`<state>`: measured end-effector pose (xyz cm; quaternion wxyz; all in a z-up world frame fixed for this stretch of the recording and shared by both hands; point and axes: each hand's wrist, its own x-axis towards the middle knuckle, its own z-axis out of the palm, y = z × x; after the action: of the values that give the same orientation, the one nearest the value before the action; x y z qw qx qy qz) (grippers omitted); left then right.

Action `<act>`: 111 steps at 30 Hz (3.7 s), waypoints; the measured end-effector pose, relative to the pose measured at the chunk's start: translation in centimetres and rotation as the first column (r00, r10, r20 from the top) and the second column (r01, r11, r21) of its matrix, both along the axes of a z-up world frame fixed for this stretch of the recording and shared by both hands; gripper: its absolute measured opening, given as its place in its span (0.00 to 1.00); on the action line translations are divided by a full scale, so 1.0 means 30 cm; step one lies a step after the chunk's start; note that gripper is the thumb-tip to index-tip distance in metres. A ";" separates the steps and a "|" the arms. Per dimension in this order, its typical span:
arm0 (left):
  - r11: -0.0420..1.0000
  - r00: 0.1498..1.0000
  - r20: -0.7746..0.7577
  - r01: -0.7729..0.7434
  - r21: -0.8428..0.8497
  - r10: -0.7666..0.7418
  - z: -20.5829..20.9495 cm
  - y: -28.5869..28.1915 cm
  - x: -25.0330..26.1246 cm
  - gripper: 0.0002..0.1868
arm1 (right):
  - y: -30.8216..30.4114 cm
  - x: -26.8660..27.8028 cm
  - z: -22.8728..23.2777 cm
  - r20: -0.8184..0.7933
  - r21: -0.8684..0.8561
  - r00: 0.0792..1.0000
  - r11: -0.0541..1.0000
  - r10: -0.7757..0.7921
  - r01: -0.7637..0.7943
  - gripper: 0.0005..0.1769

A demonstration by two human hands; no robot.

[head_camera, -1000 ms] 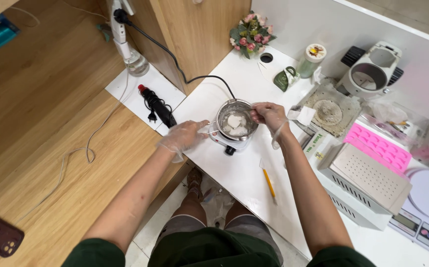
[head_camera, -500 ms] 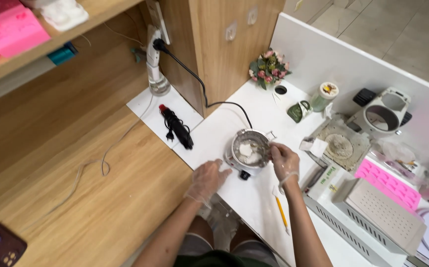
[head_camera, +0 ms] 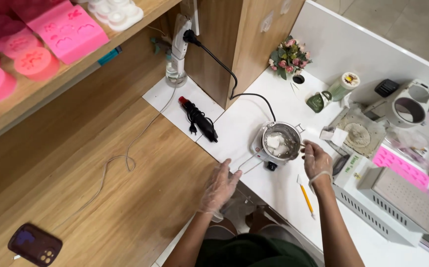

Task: Stirring and melting wax in a small pot on a heating plate, then plugging in an electric fan.

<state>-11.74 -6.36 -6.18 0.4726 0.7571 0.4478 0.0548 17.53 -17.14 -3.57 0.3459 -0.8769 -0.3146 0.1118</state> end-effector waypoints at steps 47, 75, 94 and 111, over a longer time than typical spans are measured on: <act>0.971 0.975 -0.158 0.179 0.161 -0.153 -0.040 0.048 0.360 0.29 | 0.054 0.124 0.054 -0.407 -0.132 0.901 0.966 0.151 -0.222 0.15; 0.984 0.950 -0.254 0.179 -0.023 -0.179 0.063 0.107 0.386 0.33 | 0.161 0.116 0.073 0.174 -0.341 0.881 0.866 0.441 -0.366 0.11; 0.975 0.939 -0.275 0.223 0.024 -0.208 0.019 0.116 0.381 0.33 | 0.189 0.128 0.071 0.172 -0.372 0.876 0.853 0.451 -0.366 0.13; 0.978 0.950 -0.262 0.193 0.073 -0.168 0.016 0.111 0.386 0.29 | 0.139 0.115 0.097 0.103 -0.484 0.897 0.809 0.430 -0.332 0.13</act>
<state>-0.18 -3.03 -5.69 0.3769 0.8178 0.4302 -0.0644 20.97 -12.96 -0.67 0.0665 -0.8581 -0.4842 0.1574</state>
